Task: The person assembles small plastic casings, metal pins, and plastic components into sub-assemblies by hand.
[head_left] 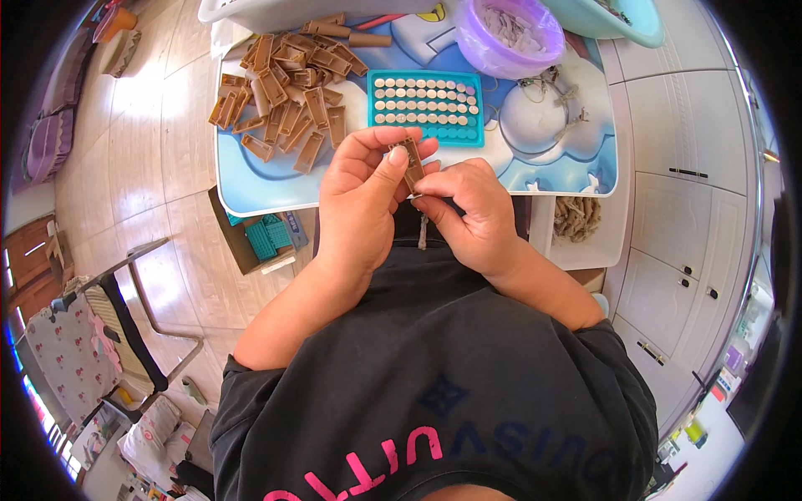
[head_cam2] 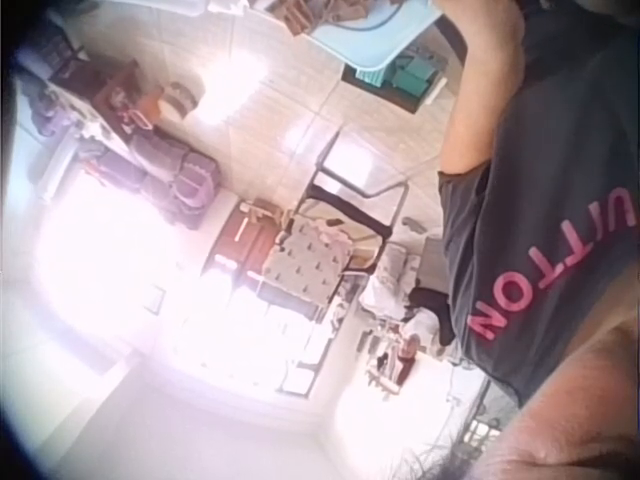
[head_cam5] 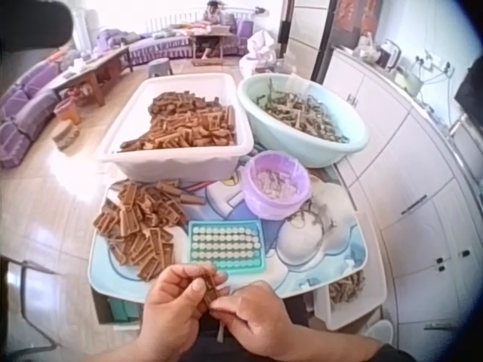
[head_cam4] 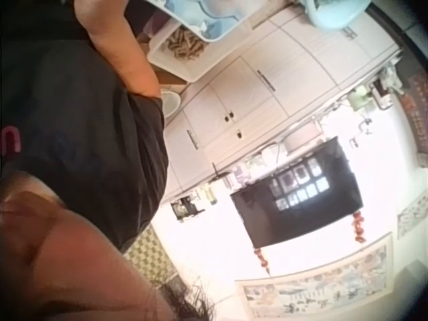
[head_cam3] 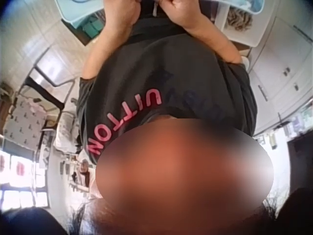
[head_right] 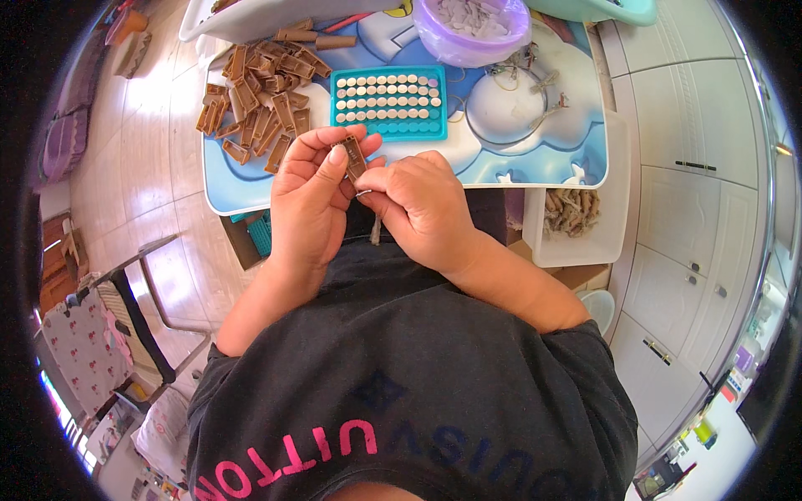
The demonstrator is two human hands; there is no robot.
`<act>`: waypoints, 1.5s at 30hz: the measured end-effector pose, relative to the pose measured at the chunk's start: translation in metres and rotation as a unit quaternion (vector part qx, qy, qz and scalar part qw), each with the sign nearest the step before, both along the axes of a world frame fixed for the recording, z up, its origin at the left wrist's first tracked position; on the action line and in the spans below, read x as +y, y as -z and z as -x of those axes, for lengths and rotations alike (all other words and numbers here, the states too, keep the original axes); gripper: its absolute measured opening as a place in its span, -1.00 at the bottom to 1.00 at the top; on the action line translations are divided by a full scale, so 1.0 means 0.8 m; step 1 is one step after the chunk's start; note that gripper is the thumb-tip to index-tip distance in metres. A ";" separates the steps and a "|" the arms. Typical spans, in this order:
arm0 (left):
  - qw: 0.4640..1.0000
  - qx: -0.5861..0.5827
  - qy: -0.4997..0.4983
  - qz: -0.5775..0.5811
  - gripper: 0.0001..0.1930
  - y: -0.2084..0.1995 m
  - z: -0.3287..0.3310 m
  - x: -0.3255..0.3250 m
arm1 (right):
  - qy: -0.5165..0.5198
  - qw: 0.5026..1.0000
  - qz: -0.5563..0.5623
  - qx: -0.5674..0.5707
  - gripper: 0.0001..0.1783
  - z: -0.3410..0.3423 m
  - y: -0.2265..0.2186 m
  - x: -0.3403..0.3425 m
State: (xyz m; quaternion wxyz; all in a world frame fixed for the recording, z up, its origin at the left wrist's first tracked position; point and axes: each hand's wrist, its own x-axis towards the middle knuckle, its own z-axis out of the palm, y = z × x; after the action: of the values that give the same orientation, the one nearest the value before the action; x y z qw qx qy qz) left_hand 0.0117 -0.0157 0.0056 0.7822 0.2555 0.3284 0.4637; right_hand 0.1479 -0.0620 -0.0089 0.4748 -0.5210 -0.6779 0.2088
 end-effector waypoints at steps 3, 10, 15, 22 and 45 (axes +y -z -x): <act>1.000 0.000 0.001 0.012 -0.85 0.000 0.001 0.000 | -0.013 0.999 -0.008 -0.040 -0.79 -0.002 -0.004 0.002; 0.999 0.010 0.013 0.038 -0.84 0.002 0.004 -0.001 | -0.053 0.996 0.035 -0.063 -0.74 -0.008 -0.011 0.004; 0.999 0.008 0.047 0.026 -0.82 -0.001 0.005 0.000 | -0.007 0.999 0.025 -0.027 -0.71 -0.008 -0.007 0.000; 0.998 0.016 0.045 0.032 -0.80 0.004 0.004 -0.002 | 0.010 0.999 0.032 -0.002 -0.76 -0.014 -0.004 -0.003; 0.970 -0.005 0.152 0.188 -0.70 0.032 0.045 0.018 | 0.037 0.977 -0.070 -0.196 -0.83 -0.013 0.024 0.080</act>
State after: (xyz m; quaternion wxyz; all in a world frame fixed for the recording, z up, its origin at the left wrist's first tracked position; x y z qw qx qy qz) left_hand -0.0241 -0.0010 -0.0199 0.8789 0.1482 0.3638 0.2706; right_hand 0.1587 0.0019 -0.0282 0.3750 -0.5421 -0.7511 0.0371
